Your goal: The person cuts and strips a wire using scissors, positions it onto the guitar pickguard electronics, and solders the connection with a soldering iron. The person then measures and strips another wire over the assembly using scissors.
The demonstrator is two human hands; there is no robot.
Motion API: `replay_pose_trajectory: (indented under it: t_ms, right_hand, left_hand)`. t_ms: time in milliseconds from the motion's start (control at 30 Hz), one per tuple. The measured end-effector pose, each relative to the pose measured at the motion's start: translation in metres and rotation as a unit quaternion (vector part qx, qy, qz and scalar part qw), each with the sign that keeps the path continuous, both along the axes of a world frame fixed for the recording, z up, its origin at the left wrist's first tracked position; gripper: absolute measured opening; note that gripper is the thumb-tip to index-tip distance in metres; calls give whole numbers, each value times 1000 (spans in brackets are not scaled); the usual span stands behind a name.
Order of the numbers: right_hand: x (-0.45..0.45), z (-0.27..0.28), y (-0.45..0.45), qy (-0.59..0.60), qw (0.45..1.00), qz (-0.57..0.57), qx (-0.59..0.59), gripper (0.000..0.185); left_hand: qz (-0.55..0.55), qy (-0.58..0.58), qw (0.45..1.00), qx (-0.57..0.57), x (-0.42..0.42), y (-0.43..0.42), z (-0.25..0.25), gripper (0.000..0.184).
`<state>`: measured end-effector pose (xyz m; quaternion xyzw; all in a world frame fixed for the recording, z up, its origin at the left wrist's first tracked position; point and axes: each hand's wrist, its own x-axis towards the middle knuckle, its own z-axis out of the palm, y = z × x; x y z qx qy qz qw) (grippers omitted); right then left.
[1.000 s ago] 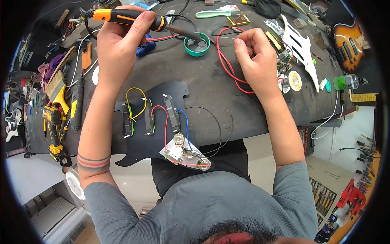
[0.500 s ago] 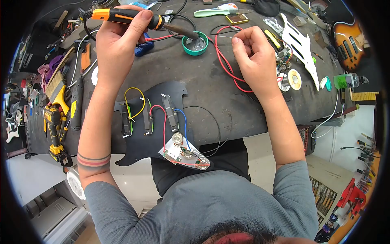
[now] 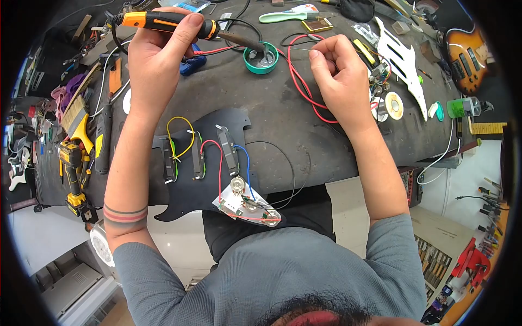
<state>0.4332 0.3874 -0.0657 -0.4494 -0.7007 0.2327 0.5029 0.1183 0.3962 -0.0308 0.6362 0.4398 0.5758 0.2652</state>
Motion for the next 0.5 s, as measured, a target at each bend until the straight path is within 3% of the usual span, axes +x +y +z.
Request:
replay_pose_trajectory:
  t_ms: [367,500]
  right_hand:
    - [1,1,0,-7,1000,-6,-7,13]
    - [3,0,1,-10,1000,-10,7,13]
  left_hand:
    - [12,3,1000,1,-5,-1,7,25]
    - [43,-147,988,-35,-27,5,8,20]
